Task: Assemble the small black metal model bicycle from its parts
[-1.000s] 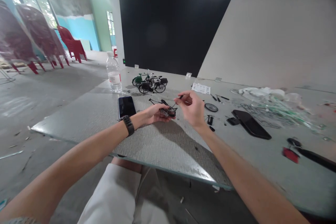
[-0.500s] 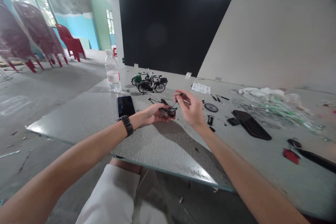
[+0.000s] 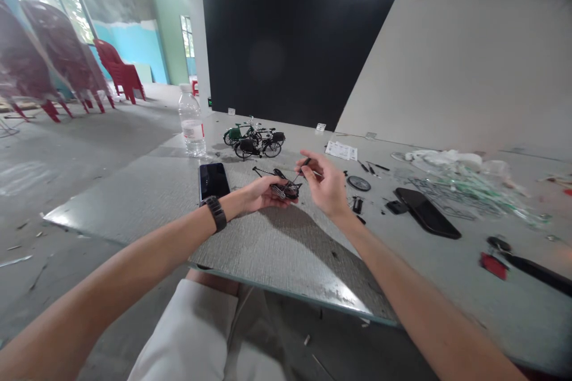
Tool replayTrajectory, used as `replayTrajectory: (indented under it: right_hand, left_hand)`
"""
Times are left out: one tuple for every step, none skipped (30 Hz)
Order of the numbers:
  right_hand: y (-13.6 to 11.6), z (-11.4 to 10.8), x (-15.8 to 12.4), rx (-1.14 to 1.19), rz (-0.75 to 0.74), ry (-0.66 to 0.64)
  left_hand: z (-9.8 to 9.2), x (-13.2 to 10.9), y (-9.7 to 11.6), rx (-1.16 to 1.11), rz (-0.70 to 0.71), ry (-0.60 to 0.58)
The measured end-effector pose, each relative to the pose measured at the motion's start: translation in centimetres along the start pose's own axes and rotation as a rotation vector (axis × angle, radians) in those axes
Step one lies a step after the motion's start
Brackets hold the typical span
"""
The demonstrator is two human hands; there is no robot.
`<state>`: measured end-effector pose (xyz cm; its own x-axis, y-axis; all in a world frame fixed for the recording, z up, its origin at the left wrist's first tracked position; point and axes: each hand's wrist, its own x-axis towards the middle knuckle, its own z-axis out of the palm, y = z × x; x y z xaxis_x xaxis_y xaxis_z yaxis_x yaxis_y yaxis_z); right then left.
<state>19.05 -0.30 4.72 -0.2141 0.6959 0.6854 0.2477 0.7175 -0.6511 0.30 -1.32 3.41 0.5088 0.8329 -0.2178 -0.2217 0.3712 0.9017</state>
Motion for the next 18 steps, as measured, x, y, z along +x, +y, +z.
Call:
replayTrajectory:
  right_hand:
    - [-0.09, -0.04, 0.00, -0.004, 0.000, -0.002]
    - [-0.22, -0.09, 0.01, -0.014, 0.000, -0.003]
    - [-0.35, -0.14, 0.03, -0.031, 0.000, -0.001]
    - [-0.48, -0.20, 0.04, -0.055, 0.000, 0.002]
    - [-0.58, -0.25, 0.06, -0.081, 0.001, 0.008]
    - [-0.64, -0.28, 0.08, -0.106, 0.001, 0.016]
    - [-0.65, -0.31, 0.10, -0.130, 0.001, 0.023]
    - [-0.62, -0.32, 0.11, -0.150, 0.000, 0.028]
    - [-0.56, -0.32, 0.12, -0.167, -0.004, 0.033]
    - [-0.47, -0.30, 0.12, -0.179, -0.012, 0.039]
    - [-0.39, -0.27, 0.11, -0.189, -0.021, 0.048]
    - [-0.32, -0.23, 0.09, -0.195, -0.032, 0.057]
    - [-0.28, -0.19, 0.07, -0.200, -0.044, 0.067]
    - [-0.29, -0.14, 0.04, -0.204, -0.056, 0.072]
    - [-0.34, -0.10, 0.01, -0.206, -0.065, 0.067]
    - [-0.43, -0.08, -0.02, -0.203, -0.074, 0.053]
    - [-0.55, -0.07, -0.05, -0.194, -0.081, 0.033]
    - [-0.68, -0.08, -0.08, -0.180, -0.087, 0.012]
  left_hand:
    - [0.04, -0.03, 0.02, -0.001, -0.001, 0.005]
    - [0.08, -0.06, 0.04, -0.002, -0.003, 0.009]
    - [0.12, -0.07, 0.03, -0.005, -0.005, 0.013]
    - [0.14, -0.06, 0.01, -0.009, -0.006, 0.016]
    - [0.13, -0.04, -0.02, -0.012, -0.004, 0.013]
    - [0.09, 0.00, -0.08, -0.016, 0.000, 0.007]
    - [0.03, 0.06, -0.15, -0.020, 0.007, -0.002]
    - [-0.06, 0.14, -0.22, -0.023, 0.015, -0.009]
    - [-0.16, 0.22, -0.30, -0.024, 0.024, -0.014]
    - [-0.26, 0.30, -0.36, -0.022, 0.029, -0.017]
    - [-0.35, 0.36, -0.41, -0.018, 0.031, -0.016]
    - [-0.41, 0.40, -0.44, -0.013, 0.029, -0.013]
    - [-0.43, 0.41, -0.45, -0.008, 0.025, -0.007]
    - [-0.42, 0.39, -0.43, -0.004, 0.021, -0.002]
    - [-0.37, 0.36, -0.40, -0.001, 0.017, 0.002]
    - [-0.28, 0.30, -0.35, 0.001, 0.013, 0.004]
    - [-0.17, 0.23, -0.30, 0.002, 0.011, 0.008]
    - [-0.04, 0.16, -0.25, 0.000, 0.009, 0.013]
